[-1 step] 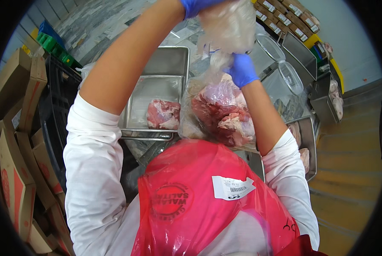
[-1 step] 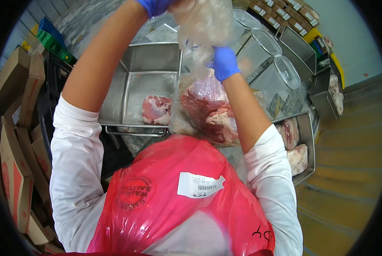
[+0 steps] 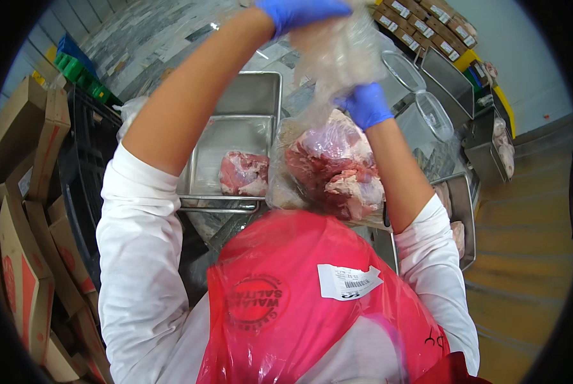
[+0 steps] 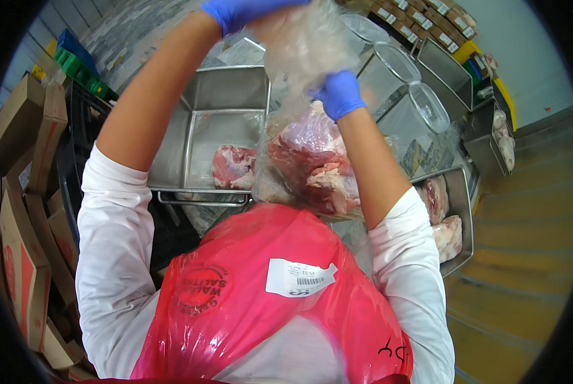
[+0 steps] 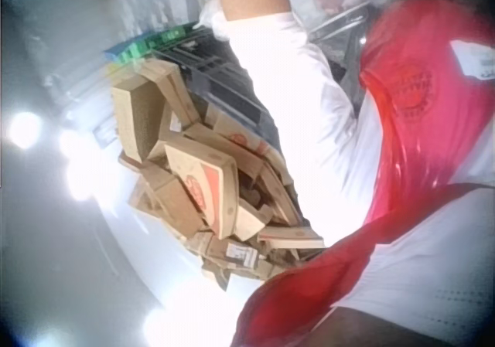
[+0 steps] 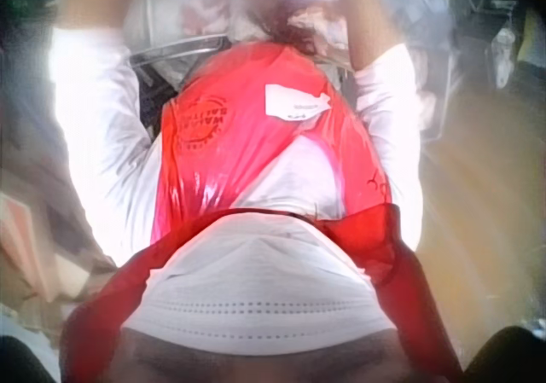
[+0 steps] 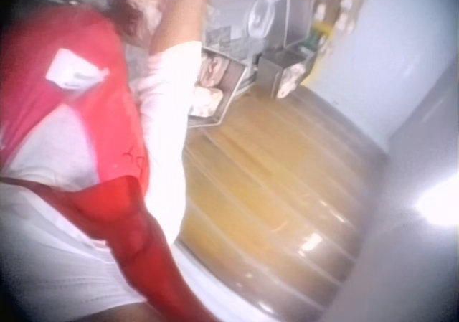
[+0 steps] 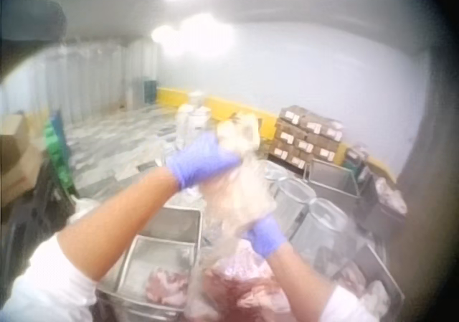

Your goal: The person uses a knife to cut a large piece of raw meat on a cutting board, separating a portion and placing it into a metal tray. The person then handles a vacuum-sealed package of meat, removing it from the tray and placing it on the cutting board.

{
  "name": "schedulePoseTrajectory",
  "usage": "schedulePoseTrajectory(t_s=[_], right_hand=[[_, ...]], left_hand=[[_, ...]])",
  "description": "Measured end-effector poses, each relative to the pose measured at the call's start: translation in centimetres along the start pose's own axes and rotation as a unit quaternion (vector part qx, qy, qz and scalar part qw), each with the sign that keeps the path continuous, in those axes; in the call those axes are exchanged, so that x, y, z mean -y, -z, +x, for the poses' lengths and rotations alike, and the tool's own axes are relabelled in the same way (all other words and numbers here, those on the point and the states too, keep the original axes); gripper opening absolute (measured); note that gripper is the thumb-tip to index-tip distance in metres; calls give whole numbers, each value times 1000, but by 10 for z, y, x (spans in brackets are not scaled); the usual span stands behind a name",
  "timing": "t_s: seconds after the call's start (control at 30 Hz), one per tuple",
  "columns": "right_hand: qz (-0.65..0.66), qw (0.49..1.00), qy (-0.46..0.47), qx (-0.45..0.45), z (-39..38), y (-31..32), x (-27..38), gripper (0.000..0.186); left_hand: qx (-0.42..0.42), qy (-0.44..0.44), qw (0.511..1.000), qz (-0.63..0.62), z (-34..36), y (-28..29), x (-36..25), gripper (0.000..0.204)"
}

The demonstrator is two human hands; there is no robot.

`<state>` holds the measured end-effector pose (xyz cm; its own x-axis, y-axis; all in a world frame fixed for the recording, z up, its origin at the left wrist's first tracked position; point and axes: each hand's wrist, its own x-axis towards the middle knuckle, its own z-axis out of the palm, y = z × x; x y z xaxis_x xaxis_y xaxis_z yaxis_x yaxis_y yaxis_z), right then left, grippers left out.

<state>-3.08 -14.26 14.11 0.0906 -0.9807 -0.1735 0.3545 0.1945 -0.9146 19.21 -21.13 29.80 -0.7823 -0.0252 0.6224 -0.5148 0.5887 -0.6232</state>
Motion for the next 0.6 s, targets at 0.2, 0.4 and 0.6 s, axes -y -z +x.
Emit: schedulePoseTrajectory(t_s=[0.2,0.4,0.6], right_hand=[[-66,969,219,88,0,31,69,24],[-113,946,302,34,-82,52,101,40],[9,979,177,-99,-124,132,52,67]], left_hand=[[189,324,766,-522,22,9,-88,60],[71,417,651,-631,74,-21,-132,48],[-21,472,459,-752,147,-40,-188,42]])
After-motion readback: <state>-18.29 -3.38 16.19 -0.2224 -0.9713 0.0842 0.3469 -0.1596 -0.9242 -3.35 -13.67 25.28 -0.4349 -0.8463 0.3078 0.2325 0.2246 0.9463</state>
